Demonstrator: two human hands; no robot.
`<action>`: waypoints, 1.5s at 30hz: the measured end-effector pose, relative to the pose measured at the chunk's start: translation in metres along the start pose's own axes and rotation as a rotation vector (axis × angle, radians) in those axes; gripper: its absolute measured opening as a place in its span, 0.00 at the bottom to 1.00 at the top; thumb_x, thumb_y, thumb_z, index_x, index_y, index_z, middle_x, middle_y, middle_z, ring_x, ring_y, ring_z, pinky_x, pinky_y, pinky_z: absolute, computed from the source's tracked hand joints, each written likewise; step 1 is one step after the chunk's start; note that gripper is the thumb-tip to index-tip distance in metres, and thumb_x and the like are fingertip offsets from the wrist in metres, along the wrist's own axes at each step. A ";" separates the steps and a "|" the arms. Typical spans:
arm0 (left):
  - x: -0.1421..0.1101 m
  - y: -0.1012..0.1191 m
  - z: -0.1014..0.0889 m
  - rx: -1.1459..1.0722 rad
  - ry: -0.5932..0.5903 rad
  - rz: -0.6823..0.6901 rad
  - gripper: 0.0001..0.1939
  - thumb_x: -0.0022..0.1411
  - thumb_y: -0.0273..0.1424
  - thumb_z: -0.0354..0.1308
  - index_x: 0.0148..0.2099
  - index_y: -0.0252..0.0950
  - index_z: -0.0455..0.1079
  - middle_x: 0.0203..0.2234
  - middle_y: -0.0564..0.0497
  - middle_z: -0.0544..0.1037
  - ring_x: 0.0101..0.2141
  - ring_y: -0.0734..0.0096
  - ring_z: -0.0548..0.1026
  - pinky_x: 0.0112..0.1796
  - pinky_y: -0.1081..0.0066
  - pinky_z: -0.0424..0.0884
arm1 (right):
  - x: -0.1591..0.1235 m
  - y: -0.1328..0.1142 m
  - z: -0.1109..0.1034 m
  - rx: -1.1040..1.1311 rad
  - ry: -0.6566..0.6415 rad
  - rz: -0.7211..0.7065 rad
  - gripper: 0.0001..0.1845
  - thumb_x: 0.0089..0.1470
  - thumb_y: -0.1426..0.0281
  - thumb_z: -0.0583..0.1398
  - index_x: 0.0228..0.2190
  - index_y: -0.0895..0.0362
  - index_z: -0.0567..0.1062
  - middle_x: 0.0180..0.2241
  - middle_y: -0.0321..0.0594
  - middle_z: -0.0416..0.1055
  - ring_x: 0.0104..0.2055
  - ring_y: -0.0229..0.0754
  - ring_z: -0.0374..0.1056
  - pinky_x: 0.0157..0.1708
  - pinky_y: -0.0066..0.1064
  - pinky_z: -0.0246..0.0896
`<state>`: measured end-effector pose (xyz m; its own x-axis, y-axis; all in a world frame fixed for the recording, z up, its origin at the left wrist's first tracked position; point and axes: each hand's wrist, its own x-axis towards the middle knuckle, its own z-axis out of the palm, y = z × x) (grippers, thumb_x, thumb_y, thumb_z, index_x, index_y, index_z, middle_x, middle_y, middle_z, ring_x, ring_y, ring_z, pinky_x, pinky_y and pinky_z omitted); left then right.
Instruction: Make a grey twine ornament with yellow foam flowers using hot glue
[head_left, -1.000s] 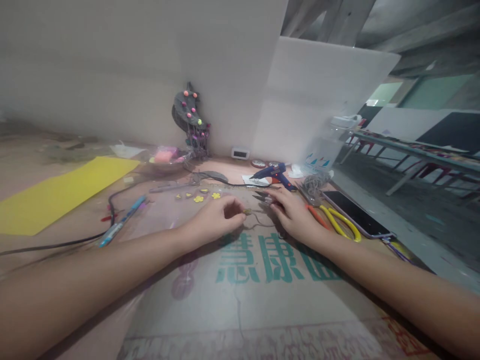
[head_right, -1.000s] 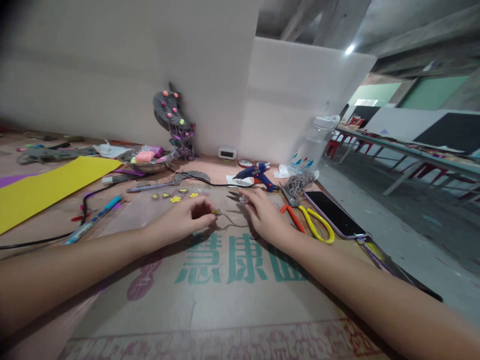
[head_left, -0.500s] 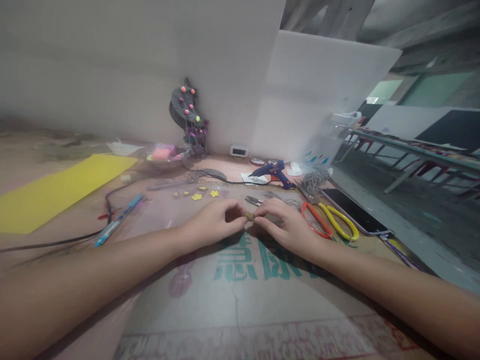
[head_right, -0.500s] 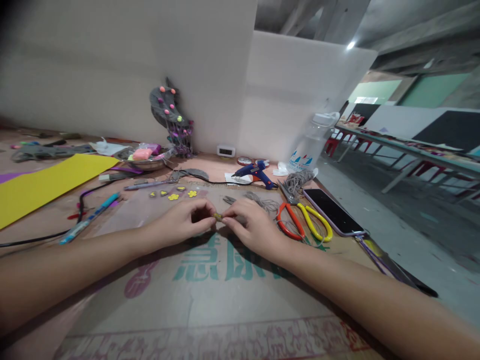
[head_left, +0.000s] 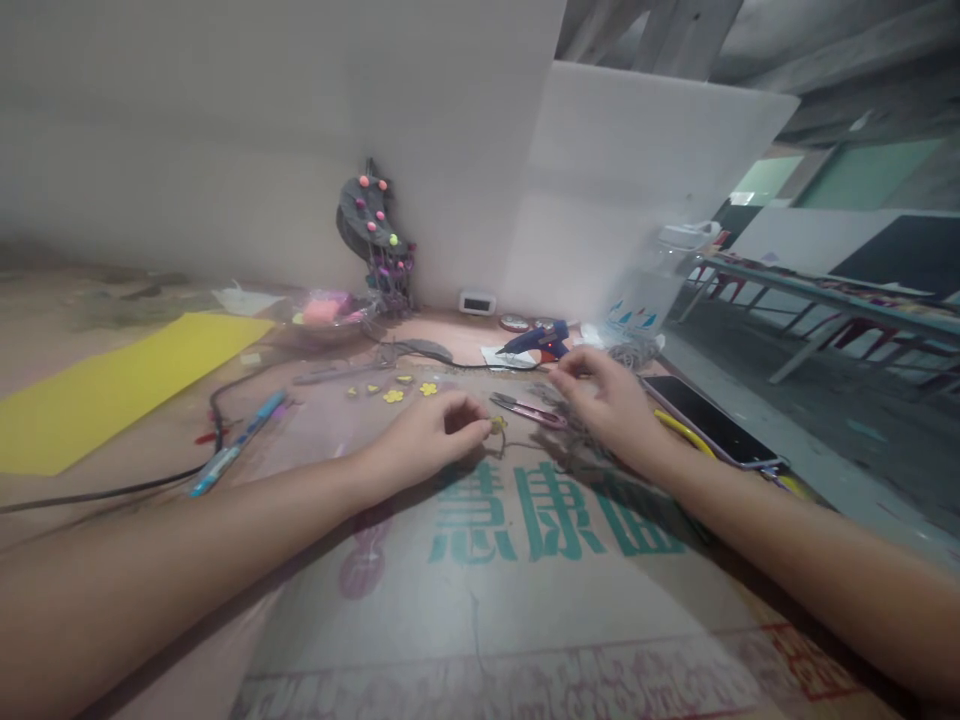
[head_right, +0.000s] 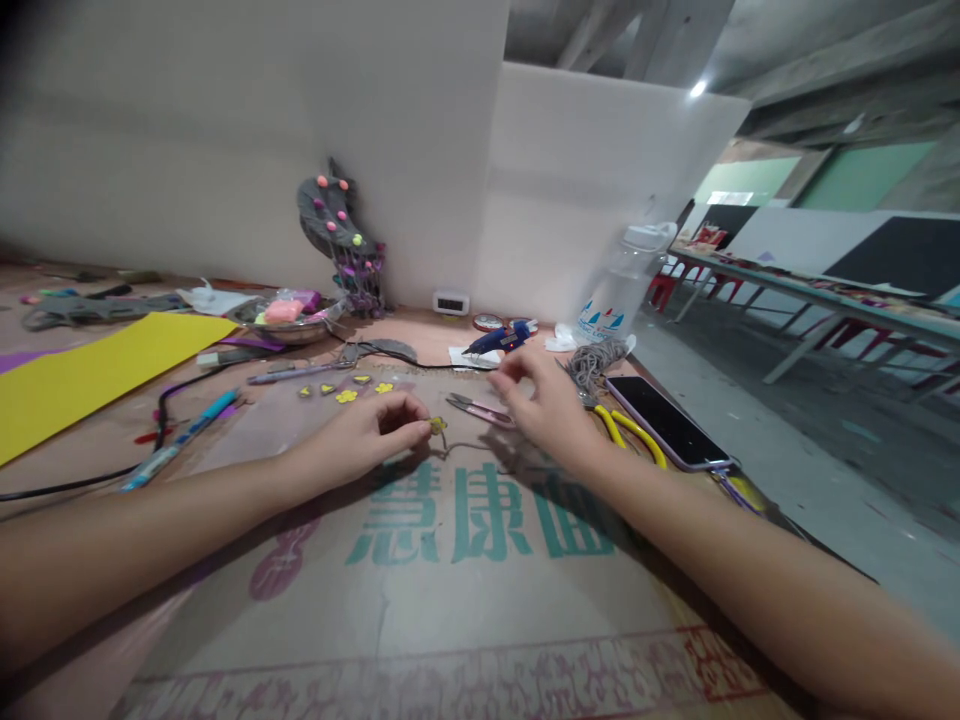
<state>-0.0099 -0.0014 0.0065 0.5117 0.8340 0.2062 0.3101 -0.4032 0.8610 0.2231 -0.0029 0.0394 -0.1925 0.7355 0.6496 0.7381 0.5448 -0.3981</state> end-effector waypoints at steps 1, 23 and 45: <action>0.000 0.000 0.000 -0.014 -0.008 -0.004 0.10 0.62 0.36 0.53 0.36 0.35 0.68 0.26 0.52 0.77 0.27 0.71 0.74 0.30 0.73 0.68 | 0.005 0.010 -0.002 -0.034 0.073 0.042 0.08 0.56 0.65 0.58 0.27 0.54 0.66 0.28 0.36 0.67 0.32 0.41 0.64 0.36 0.33 0.61; 0.001 -0.005 0.000 -0.046 0.044 0.026 0.07 0.58 0.32 0.57 0.38 0.34 0.69 0.30 0.50 0.79 0.29 0.72 0.76 0.31 0.73 0.71 | 0.010 0.092 0.016 -0.129 0.039 0.051 0.18 0.55 0.61 0.59 0.45 0.57 0.67 0.45 0.49 0.68 0.47 0.50 0.66 0.47 0.45 0.62; 0.003 0.001 -0.002 -0.041 0.029 -0.093 0.12 0.58 0.35 0.57 0.40 0.33 0.75 0.31 0.49 0.80 0.31 0.69 0.77 0.32 0.73 0.70 | 0.011 0.103 0.020 -0.068 -0.041 0.085 0.24 0.52 0.67 0.60 0.51 0.56 0.64 0.52 0.49 0.66 0.55 0.52 0.64 0.55 0.49 0.58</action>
<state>-0.0095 0.0015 0.0093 0.4586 0.8780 0.1372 0.3222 -0.3081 0.8951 0.2837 0.0696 -0.0076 -0.1524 0.7948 0.5874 0.7951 0.4516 -0.4048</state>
